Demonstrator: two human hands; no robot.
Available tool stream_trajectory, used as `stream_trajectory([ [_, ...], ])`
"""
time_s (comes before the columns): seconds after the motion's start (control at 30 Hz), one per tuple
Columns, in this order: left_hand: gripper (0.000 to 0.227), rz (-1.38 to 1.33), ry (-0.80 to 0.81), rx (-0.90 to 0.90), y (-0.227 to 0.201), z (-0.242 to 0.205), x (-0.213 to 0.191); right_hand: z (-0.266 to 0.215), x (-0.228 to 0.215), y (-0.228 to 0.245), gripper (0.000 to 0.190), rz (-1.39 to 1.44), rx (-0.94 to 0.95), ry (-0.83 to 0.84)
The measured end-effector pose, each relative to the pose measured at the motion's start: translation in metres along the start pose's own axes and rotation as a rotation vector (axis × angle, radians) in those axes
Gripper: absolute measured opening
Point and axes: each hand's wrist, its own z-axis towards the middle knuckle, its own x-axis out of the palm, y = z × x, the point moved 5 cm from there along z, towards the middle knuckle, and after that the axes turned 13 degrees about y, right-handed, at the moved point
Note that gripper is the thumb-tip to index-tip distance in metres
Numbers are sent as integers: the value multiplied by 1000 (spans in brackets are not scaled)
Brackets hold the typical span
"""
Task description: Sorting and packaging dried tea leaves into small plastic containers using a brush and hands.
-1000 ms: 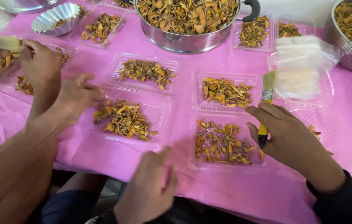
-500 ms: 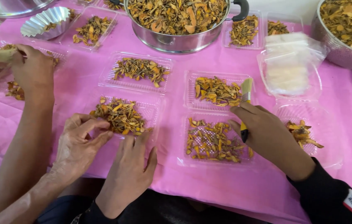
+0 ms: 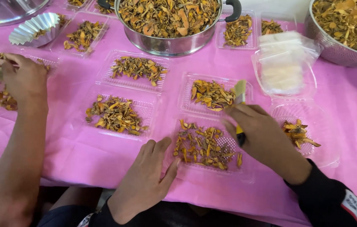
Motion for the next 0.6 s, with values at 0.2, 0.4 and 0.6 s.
stream_trajectory([
  [0.2, 44, 88, -112, 103, 3, 10, 0, -18, -73, -31, 23, -46, 82, -338],
  [0.4, 52, 103, -18, 88, 3, 14, -1, -11, -70, -177, 29, -401, 388, -90],
  [0.6, 46, 162, 50, 135, -1, 11, 4, -53, -58, -204, 37, -280, 841, 52],
])
